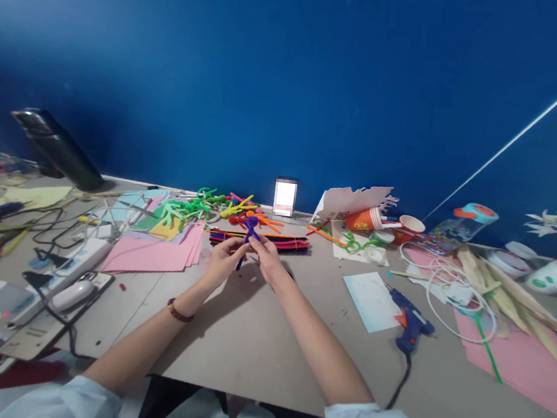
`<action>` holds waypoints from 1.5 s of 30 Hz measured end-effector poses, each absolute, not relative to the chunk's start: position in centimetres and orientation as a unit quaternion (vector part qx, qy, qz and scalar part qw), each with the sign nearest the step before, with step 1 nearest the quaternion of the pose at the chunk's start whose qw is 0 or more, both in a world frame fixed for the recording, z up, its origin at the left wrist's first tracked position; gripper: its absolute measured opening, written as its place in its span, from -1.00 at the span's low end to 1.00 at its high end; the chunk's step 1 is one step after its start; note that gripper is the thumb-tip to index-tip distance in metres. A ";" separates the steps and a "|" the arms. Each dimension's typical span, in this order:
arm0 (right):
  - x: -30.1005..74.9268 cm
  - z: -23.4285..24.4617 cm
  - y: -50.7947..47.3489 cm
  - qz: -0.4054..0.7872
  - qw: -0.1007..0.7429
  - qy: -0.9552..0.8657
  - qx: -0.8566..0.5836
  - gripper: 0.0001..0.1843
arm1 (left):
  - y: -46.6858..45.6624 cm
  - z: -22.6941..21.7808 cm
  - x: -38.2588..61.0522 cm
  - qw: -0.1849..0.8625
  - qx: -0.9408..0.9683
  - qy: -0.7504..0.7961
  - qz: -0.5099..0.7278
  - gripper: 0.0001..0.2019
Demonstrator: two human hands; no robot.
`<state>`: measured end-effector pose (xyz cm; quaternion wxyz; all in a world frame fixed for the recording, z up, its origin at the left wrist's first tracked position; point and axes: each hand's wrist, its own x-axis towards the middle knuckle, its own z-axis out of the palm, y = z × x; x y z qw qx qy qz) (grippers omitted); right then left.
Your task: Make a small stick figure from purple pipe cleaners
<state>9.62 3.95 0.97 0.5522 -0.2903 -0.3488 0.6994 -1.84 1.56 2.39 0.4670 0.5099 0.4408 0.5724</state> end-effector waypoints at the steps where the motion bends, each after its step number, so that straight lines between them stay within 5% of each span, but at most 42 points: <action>1: 9.7 0.9 4.1 0.697 0.552 -0.352 -0.293 -0.73 | 1.6 2.3 -1.8 0.459 0.516 0.444 0.571 -0.79; 10: 10.3 0.8 4.3 0.741 0.528 -0.329 -0.254 -0.70 | 1.2 2.5 -1.6 0.457 0.533 0.428 0.569 -0.81; 29: 10.7 2.5 3.3 0.786 0.445 -0.331 -0.275 -0.69 | 1.2 2.5 -1.6 0.737 0.347 0.321 0.484 -0.72; 45: 9.6 0.0 4.5 0.623 0.587 -0.371 -0.360 -0.74 | 1.7 0.7 -2.0 0.334 0.600 0.493 0.534 -0.77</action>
